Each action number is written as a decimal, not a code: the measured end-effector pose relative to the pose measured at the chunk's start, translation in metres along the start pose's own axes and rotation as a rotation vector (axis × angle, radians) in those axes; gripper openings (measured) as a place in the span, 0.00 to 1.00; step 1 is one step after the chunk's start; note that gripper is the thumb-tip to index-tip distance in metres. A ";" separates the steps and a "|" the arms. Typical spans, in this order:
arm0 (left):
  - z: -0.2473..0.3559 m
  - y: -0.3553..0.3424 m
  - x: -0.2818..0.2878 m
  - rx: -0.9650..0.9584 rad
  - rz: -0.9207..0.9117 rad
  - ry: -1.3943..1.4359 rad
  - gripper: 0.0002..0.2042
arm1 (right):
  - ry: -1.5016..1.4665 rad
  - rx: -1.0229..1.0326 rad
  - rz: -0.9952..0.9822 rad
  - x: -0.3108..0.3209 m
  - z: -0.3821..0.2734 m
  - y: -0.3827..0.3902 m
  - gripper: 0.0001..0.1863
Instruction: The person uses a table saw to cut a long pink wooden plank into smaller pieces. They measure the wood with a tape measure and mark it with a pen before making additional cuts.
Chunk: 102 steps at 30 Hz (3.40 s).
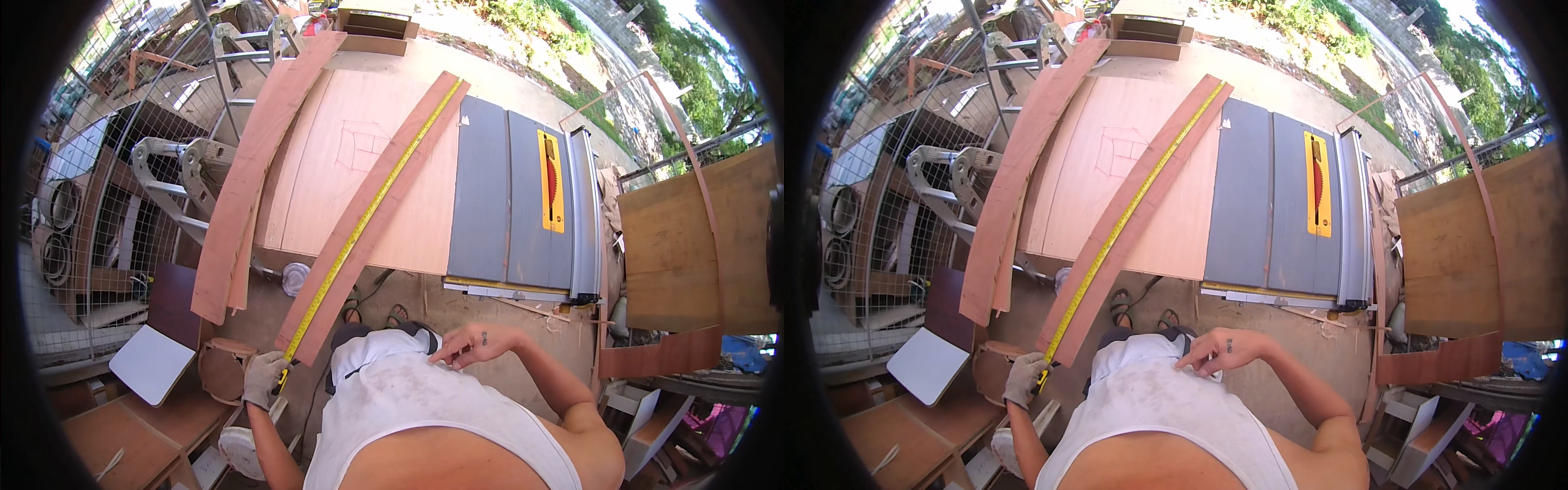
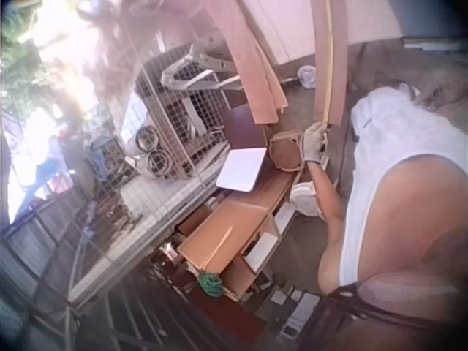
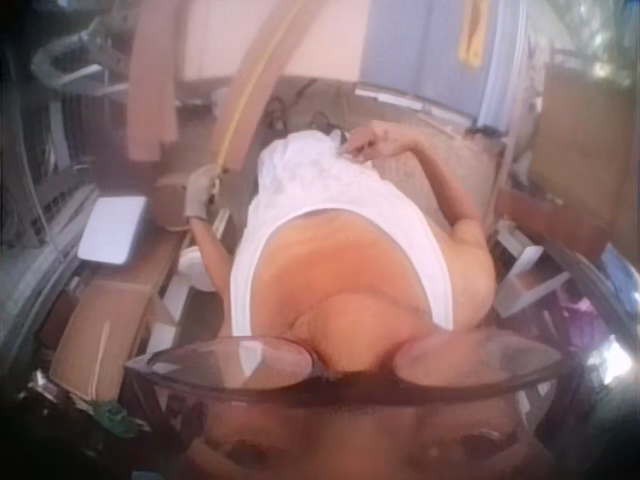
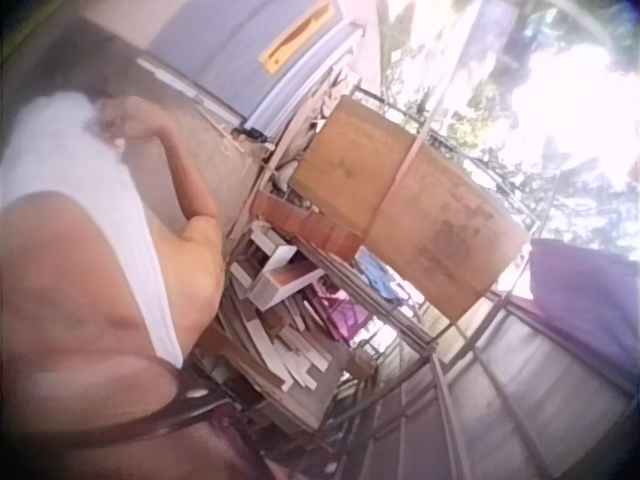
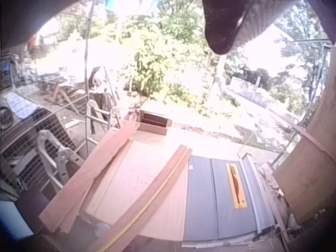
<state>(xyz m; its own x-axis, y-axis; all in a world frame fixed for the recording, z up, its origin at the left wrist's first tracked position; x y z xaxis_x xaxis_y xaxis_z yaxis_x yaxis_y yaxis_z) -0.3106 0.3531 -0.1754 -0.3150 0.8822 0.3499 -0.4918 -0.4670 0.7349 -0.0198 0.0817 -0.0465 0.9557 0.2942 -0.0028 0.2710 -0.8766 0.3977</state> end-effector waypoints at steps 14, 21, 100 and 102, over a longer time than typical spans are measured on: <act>0.086 0.038 0.010 -0.191 0.041 0.000 0.12 | -0.454 0.085 0.504 0.070 -0.002 -0.113 0.37; 0.113 0.071 -0.056 -0.171 0.047 -0.055 0.16 | -0.969 0.385 0.514 0.116 -0.041 -0.129 0.22; -0.035 -0.059 0.009 -0.055 0.865 0.700 0.25 | 0.662 -0.010 0.972 0.239 -0.066 -0.326 0.22; -0.020 -0.058 0.021 -0.067 0.817 0.567 0.25 | 0.703 -0.089 0.989 0.268 -0.058 -0.334 0.23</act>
<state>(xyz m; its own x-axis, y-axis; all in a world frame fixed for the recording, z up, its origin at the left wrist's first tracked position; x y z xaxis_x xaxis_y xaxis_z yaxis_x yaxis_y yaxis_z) -0.3050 0.3979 -0.2225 -0.9097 0.1378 0.3918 0.0096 -0.9361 0.3516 0.1391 0.4755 -0.1267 0.4676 -0.3203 0.8239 -0.5749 -0.8182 0.0082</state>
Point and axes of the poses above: each hand's wrist, its own y-axis away from the middle knuckle, its own x-axis out of the back of the hand, z = x × y, the point moved 10 cm from there along -y, towards the middle knuckle, and after that the axes turned 2 degrees about -y, right-handed, at the moved point
